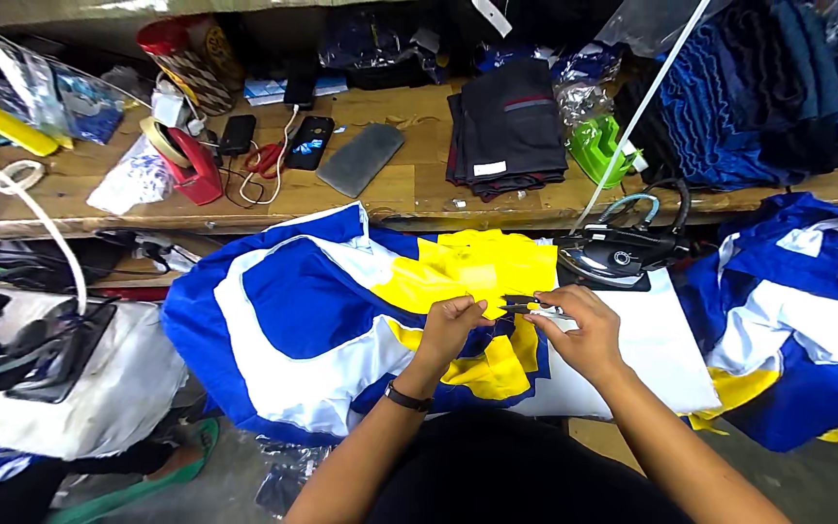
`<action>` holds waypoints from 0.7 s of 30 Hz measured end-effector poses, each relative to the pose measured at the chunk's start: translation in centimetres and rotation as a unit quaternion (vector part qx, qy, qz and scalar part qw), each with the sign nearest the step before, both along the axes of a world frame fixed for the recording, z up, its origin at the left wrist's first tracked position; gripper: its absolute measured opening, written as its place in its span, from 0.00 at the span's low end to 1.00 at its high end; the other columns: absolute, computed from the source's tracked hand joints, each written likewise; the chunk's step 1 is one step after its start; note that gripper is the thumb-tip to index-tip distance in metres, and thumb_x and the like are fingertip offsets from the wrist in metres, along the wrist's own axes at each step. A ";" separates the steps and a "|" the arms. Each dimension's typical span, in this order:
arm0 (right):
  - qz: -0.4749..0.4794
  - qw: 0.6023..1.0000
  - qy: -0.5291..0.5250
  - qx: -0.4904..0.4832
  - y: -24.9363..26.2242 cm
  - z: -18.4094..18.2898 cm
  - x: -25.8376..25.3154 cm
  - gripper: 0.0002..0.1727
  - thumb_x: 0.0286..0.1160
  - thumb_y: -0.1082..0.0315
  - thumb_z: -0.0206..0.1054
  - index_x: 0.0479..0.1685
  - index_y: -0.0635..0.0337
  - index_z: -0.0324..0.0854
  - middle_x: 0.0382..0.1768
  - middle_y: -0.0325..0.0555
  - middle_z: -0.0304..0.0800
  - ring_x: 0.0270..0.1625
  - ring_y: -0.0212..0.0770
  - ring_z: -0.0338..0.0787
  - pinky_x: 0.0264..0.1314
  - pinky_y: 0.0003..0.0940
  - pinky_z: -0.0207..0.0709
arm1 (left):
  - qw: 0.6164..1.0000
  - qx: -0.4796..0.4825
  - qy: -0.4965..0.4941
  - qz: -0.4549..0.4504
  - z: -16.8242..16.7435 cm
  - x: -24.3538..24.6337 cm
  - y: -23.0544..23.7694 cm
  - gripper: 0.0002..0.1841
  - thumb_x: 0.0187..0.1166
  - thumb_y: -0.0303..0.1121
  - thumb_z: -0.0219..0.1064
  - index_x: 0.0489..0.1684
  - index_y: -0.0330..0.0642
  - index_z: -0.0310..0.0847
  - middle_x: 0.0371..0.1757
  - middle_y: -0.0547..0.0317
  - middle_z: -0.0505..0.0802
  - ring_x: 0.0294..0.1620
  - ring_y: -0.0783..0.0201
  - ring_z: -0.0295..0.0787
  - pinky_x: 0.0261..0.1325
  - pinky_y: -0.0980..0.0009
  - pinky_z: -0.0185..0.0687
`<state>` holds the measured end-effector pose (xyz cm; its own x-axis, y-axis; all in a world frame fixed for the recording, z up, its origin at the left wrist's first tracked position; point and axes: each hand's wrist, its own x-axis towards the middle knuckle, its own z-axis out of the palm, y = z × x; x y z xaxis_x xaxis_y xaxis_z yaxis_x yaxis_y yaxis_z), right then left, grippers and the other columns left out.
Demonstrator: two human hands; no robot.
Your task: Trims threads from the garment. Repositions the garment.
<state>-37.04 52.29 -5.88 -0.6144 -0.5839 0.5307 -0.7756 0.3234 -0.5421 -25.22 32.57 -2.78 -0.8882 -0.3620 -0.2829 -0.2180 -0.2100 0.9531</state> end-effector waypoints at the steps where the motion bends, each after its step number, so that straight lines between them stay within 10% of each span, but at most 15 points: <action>1: -0.001 1.000 0.003 -0.003 -0.1 0.1 -0.1 0.17 0.73 0.52 0.74 0.48 0.56 0.95 0.42 0.46 0.95 0.44 0.43 0.91 0.45 0.40 0.82 | 1.000 0.003 -0.001 0.003 0.2 -0.1 0.1 0.13 0.87 0.25 0.61 0.29 0.33 0.84 0.31 0.58 0.94 0.37 0.70 0.94 0.50 0.72 0.90; 21: 0.049 0.999 -0.004 -0.017 -0.4 -0.9 -2.4 0.17 0.75 0.50 0.73 0.47 0.54 0.95 0.42 0.44 0.96 0.45 0.41 0.92 0.48 0.38 0.83 | 0.996 0.073 -0.039 0.037 1.6 -1.2 0.3 0.12 0.91 0.28 0.56 0.41 0.31 0.83 0.36 0.52 0.95 0.37 0.63 0.97 0.43 0.69 0.93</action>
